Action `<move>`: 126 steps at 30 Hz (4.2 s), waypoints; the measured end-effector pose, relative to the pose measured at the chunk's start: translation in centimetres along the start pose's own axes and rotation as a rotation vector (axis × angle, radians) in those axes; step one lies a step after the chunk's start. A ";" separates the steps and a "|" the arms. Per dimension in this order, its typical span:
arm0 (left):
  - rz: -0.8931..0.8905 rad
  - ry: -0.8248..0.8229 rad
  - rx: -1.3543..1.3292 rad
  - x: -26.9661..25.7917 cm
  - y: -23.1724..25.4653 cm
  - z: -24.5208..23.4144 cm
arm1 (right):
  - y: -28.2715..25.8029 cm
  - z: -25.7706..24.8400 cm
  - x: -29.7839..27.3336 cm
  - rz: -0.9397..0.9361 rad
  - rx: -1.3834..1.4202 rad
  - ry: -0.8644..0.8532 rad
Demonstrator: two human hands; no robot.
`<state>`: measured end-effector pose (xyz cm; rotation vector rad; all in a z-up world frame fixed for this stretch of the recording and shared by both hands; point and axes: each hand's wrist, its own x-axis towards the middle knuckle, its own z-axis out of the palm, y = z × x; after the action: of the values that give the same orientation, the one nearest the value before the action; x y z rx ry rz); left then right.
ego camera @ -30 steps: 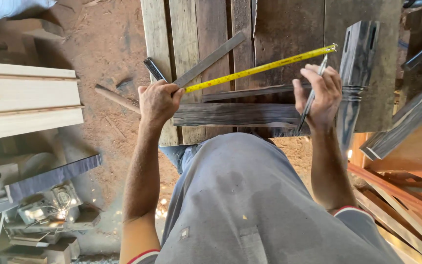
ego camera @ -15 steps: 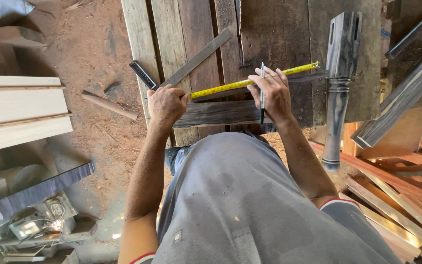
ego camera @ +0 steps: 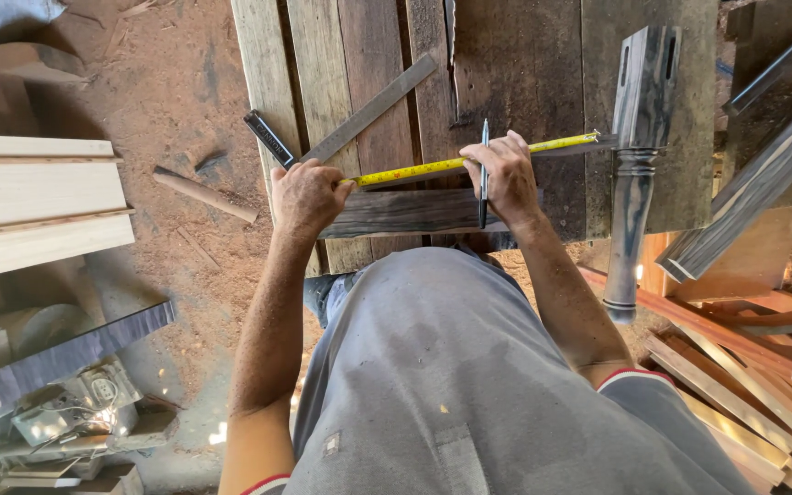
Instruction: The recorder uses a tape measure and a ruler to measure and mark wooden components on a workbench in a workshop.
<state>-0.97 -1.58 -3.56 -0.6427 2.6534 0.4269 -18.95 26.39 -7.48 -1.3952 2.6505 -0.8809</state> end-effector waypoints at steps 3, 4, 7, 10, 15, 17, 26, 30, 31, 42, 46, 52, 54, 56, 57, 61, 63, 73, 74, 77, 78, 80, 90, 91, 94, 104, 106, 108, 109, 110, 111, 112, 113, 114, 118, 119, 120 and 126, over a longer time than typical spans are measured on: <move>0.000 0.008 -0.037 0.0 -0.1 0.0 | -0.3 -0.3 0.1 -0.046 0.020 0.039; 0.001 0.007 -0.036 0.0 -0.1 -0.1 | -0.3 -0.3 0.2 -0.044 0.019 0.040; 0.002 0.015 0.009 0.0 -0.1 -0.2 | -0.5 -0.4 0.3 -0.028 0.039 0.033; -0.009 0.044 0.001 0.0 -0.4 0.1 | -0.5 -0.4 0.4 -0.040 0.046 0.042; 0.013 0.092 0.005 -0.2 -0.3 0.2 | -0.2 -0.2 0.5 -0.039 0.066 0.028; 0.005 0.075 0.003 -0.2 -0.2 -0.1 | -0.2 -0.2 0.5 -0.028 0.062 0.023; 0.067 0.111 -0.039 -0.5 0.2 -0.5 | 1.0 0.3 0.0 -0.041 0.035 0.058; 0.030 0.077 -0.032 -0.3 -0.1 -0.5 | 1.0 0.7 0.1 0.060 0.072 -0.053; 0.026 0.077 -0.031 -0.3 -0.2 -0.5 | 1.0 0.6 0.1 0.058 0.075 -0.054; 0.016 0.103 -0.032 -0.5 0.0 -0.4 | 0.3 0.0 0.3 -0.051 0.063 0.012; 0.003 0.097 -0.029 -0.1 -0.3 0.0 | 0.6 -0.1 0.2 -0.074 0.080 0.013; -0.011 -0.006 0.008 0.4 -0.7 0.6 | 2.5 1.9 -0.6 -0.044 0.112 0.002; -0.008 -0.015 0.004 0.5 -0.8 0.8 | 2.5 2.1 -0.8 -0.027 0.132 0.047; -0.004 -0.010 0.002 0.6 -0.7 0.9 | 3.1 2.9 -1.1 -0.041 0.114 0.074; -0.001 -0.007 0.001 0.5 -0.7 0.9 | 3.3 3.3 -1.3 -0.054 0.096 0.101; 0.001 0.018 0.002 0.3 -0.6 0.7 | 3.3 3.5 -1.4 -0.074 0.074 0.131; -0.004 0.028 -0.006 0.3 -0.5 0.6 | 3.2 3.4 -1.4 -0.055 0.082 0.121; -0.019 0.033 -0.022 0.1 -0.1 0.2 | 3.1 3.3 -1.3 -0.047 0.087 0.130; -0.014 0.041 -0.017 0.1 -0.1 0.2 | 3.1 3.4 -1.3 -0.045 0.083 0.132; -0.010 0.045 -0.006 0.2 -0.3 0.6 | 2.7 3.1 -1.2 -0.049 0.077 0.141; -0.008 0.042 -0.001 0.3 -0.4 0.7 | 2.4 3.0 -1.1 -0.056 0.072 0.150; -0.012 0.033 -0.001 0.2 -0.5 0.8 | 2.6 3.3 -1.2 -0.056 0.068 0.159; 0.014 0.076 0.014 -0.2 0.0 0.3 | 2.8 3.4 -1.1 -0.081 0.046 0.182; 0.011 0.075 0.017 -0.1 0.1 0.3 | 2.5 3.1 -1.0 -0.082 0.051 0.182; -0.004 0.065 0.031 -0.1 0.0 0.5 | 1.8 2.4 -0.7 -0.086 0.053 0.180; 0.013 0.093 -0.015 0.0 -0.3 1.0 | 2.1 2.8 -0.9 -0.088 0.037 0.196; 0.016 0.104 -0.016 -0.1 -0.4 1.1 | 2.3 3.0 -1.0 -0.093 0.039 0.199; 0.011 0.090 -0.010 -0.1 -0.4 1.1 | 2.6 3.4 -1.2 -0.087 0.027 0.205; 0.011 0.090 -0.010 -0.1 -0.4 1.1 | 2.8 3.6 -1.3 -0.087 0.026 0.206; 0.009 0.081 -0.009 -0.1 -0.3 1.1 | 3.0 3.9 -1.4 -0.089 0.016 0.205; 0.006 0.072 -0.007 -0.1 -0.3 1.1 | 3.3 4.1 -1.5 -0.091 0.005 0.204; 0.006 0.072 -0.007 0.0 -0.3 1.2 | 3.1 4.0 -1.5 -0.091 0.006 0.204; 0.008 0.073 -0.006 0.0 -0.4 1.2 | 3.0 3.9 -1.5 -0.105 -0.003 0.208; 0.009 0.075 -0.004 0.0 -0.4 1.2 | 2.9 3.8 -1.5 -0.120 -0.011 0.212; -0.003 0.062 0.000 -0.1 -0.2 0.8 | 1.5 3.0 -1.4 -0.104 -0.037 0.207; -0.001 0.067 -0.006 -0.1 -0.2 0.8 | 1.3 2.9 -1.5 -0.086 -0.038 0.224; 0.001 0.073 -0.013 -0.1 -0.2 0.9 | 1.1 2.9 -1.5 -0.068 -0.039 0.241; -0.015 0.086 -0.025 -0.5 0.4 -0.5 | 0.7 2.2 -1.2 -0.040 0.045 0.214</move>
<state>-0.92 -1.24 -2.88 -0.7023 2.7264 0.4378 -18.17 26.60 -10.02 -1.4234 2.7406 -1.1485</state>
